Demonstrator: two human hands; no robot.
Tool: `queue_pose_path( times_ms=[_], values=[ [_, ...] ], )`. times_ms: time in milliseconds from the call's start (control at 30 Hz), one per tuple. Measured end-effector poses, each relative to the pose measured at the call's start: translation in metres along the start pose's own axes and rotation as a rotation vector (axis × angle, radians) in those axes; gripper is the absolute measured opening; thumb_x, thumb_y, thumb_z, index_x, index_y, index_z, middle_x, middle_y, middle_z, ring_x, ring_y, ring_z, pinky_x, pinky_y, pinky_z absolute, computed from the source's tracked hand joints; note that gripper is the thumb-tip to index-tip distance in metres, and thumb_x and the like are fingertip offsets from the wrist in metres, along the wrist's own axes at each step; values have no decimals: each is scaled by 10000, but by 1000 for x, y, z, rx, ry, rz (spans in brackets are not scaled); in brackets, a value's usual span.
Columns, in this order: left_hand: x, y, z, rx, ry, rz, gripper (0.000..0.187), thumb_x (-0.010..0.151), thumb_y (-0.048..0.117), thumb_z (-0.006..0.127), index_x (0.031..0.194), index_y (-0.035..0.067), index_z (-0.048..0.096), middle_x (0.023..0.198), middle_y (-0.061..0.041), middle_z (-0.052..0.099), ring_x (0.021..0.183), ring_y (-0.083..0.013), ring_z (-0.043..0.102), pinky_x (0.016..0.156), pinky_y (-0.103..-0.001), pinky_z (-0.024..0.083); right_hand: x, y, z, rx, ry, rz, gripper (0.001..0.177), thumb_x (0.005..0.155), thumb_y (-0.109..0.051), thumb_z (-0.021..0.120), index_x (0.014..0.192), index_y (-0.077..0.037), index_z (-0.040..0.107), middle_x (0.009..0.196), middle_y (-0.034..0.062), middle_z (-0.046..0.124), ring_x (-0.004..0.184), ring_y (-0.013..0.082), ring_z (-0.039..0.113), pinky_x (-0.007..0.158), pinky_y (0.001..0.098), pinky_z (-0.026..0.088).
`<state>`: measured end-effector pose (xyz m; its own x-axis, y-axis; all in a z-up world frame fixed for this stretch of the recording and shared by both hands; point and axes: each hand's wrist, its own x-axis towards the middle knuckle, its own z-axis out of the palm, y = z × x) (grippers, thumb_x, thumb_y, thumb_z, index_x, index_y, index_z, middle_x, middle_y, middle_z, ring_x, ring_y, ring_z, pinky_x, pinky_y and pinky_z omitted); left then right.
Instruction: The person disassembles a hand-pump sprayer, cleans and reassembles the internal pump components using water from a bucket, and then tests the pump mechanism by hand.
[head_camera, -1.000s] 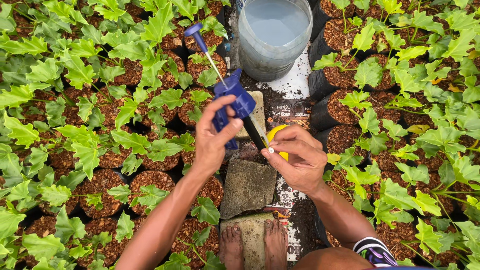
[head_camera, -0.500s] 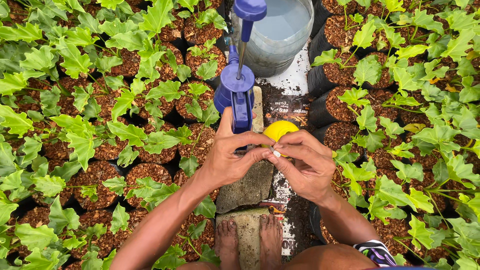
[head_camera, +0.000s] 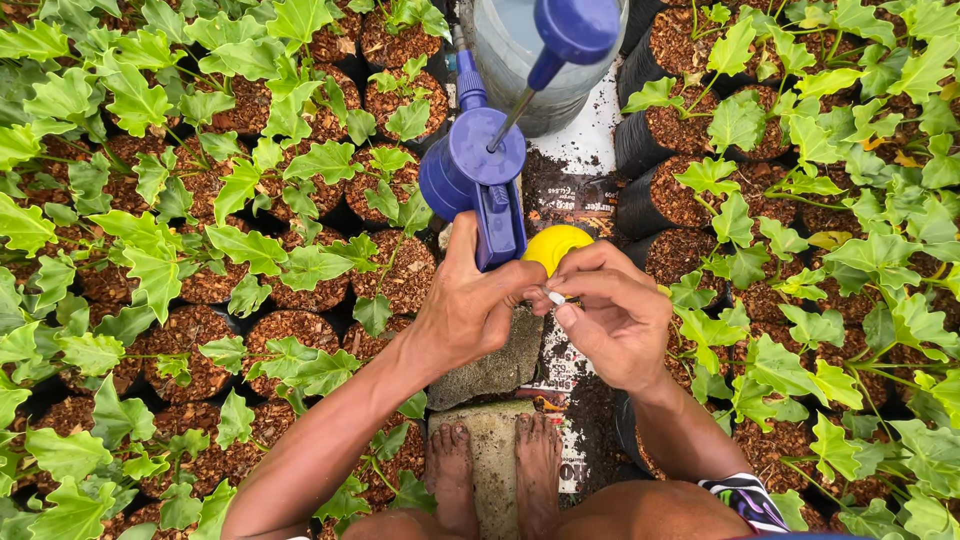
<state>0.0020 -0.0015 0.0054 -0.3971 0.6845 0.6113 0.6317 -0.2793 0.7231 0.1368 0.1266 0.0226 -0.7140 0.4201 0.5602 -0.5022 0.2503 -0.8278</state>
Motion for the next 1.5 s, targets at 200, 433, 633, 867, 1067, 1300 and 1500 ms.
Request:
queue_pose_path(
  times_ms=[200,433,633,867,1067,1300,1500],
  values=[
    [2,7,-5,147,-34,91,327,948,-70,522,1053,167,721,1019,-136,398,855,-297,515,714,-398,506,-7,10,4,357,51,145,165,839,9,681,985,86,687,936,230,590,816,251,705,702,425,678],
    [3,7,-10,161,-42,98,380,933,-113,445,1025,128,724,976,-144,387,832,-288,493,694,-377,498,7,-1,7,242,19,155,186,789,75,630,938,82,742,787,248,657,640,162,633,523,329,616],
    [15,25,-17,205,-83,103,370,924,-122,451,1064,106,707,976,-151,399,810,-301,502,676,-397,497,7,-3,6,-10,-12,144,137,784,55,700,909,48,756,772,225,693,562,95,569,417,234,480],
    [7,13,-15,224,-104,100,368,920,-104,473,1096,121,704,980,-139,394,820,-309,484,686,-410,491,3,3,5,167,-19,167,121,808,73,706,920,112,731,810,285,699,662,219,730,585,345,662],
    [5,8,-14,219,-131,112,328,941,-75,457,1038,125,699,973,-160,407,835,-322,487,698,-406,486,5,2,4,34,-60,175,135,761,144,652,860,99,732,758,251,707,614,150,662,510,310,624],
    [1,-1,-13,248,-198,115,394,878,-115,461,1113,111,680,969,-178,427,819,-335,482,703,-417,472,3,3,2,126,-97,196,113,786,100,665,883,98,724,780,256,730,621,180,714,519,301,643],
    [2,6,-15,189,-207,49,408,850,-130,466,1078,132,679,980,-167,414,812,-330,479,687,-415,467,7,-2,-2,204,-136,265,141,810,102,630,909,102,731,808,260,745,654,197,737,550,331,673]
  ],
)
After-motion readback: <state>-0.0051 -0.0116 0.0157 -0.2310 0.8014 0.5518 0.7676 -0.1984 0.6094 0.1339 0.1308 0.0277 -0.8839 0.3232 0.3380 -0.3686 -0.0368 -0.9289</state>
